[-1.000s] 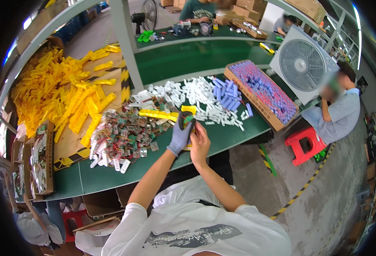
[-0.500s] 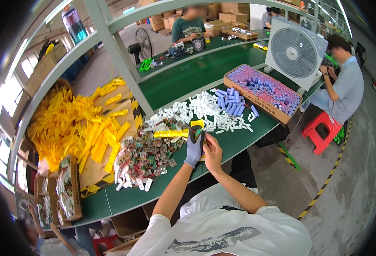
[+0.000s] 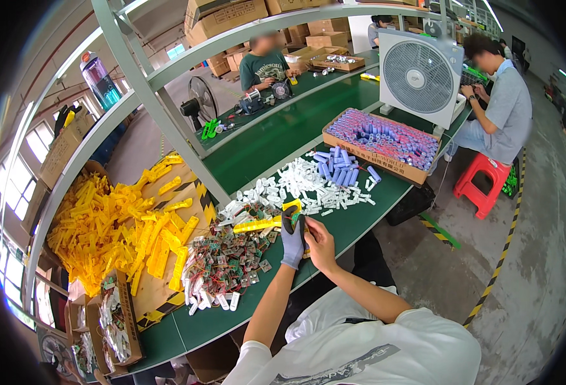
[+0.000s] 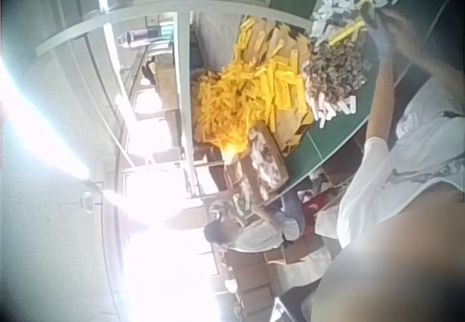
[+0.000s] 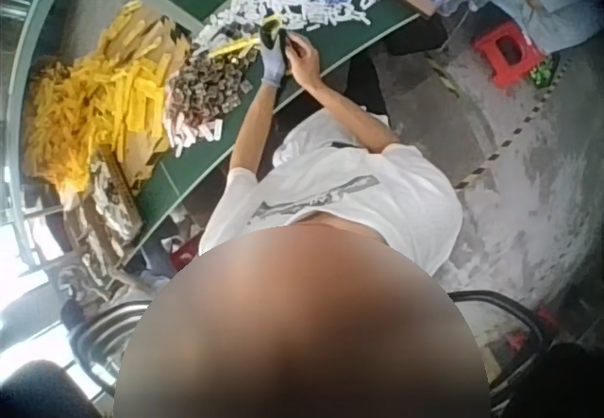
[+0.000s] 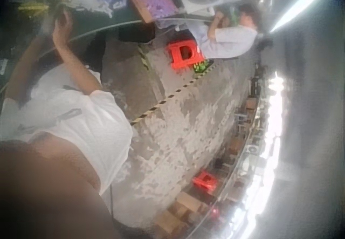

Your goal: Assembling the internal circuit board and battery into a plastic flashlight casing.

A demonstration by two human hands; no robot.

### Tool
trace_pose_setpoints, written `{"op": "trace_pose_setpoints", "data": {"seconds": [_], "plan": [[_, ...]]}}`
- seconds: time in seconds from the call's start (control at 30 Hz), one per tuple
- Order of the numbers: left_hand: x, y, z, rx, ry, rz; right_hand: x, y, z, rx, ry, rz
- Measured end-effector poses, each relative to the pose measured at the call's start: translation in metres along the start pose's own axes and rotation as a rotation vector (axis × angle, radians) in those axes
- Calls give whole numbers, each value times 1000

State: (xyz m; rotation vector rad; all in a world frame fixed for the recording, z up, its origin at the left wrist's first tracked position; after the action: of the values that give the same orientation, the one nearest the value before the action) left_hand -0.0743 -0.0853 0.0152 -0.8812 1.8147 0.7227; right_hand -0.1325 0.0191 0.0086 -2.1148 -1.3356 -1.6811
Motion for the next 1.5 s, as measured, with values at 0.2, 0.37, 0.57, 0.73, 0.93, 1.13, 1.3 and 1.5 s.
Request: {"op": "trace_pose_setpoints", "data": {"seconds": [0.2, 0.37, 0.57, 0.73, 0.93, 1.13, 1.3, 1.5], "plan": [[6, 4, 1, -28, -11, -1, 10, -9, -2, -53, -6, -8], [51, -15, 1, -67, -184, 29, -7, -7, 0, -67, -52, 166], [15, -2, 12, -46, -251, 200, -2, 3, 1, -18, 32, 65], [39, -6, 23, 31, -199, 159, 10, -6, 0, 24, 178, 92], [53, -16, 35, -2, -200, 114, 6, -7, -16, 158, 217, 485], [6, 9, 14, 28, -201, -151, 18, -18, -25, 117, 144, 557], [-8, -1, 17, -38, -239, -45, 17, -2, -21, 164, 190, 574], [-22, 3, 18, 48, -169, -171, 30, -2, -17, 215, 48, 732]]}}
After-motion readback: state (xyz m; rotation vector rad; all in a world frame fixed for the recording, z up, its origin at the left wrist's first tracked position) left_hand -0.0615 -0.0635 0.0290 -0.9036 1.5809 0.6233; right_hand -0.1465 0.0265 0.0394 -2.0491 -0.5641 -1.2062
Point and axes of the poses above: each hand's wrist, its own z-axis away from the middle knuckle, its own y-axis out of the palm, x = y × z, the point moved 10 cm from there along -z, towards the middle knuckle
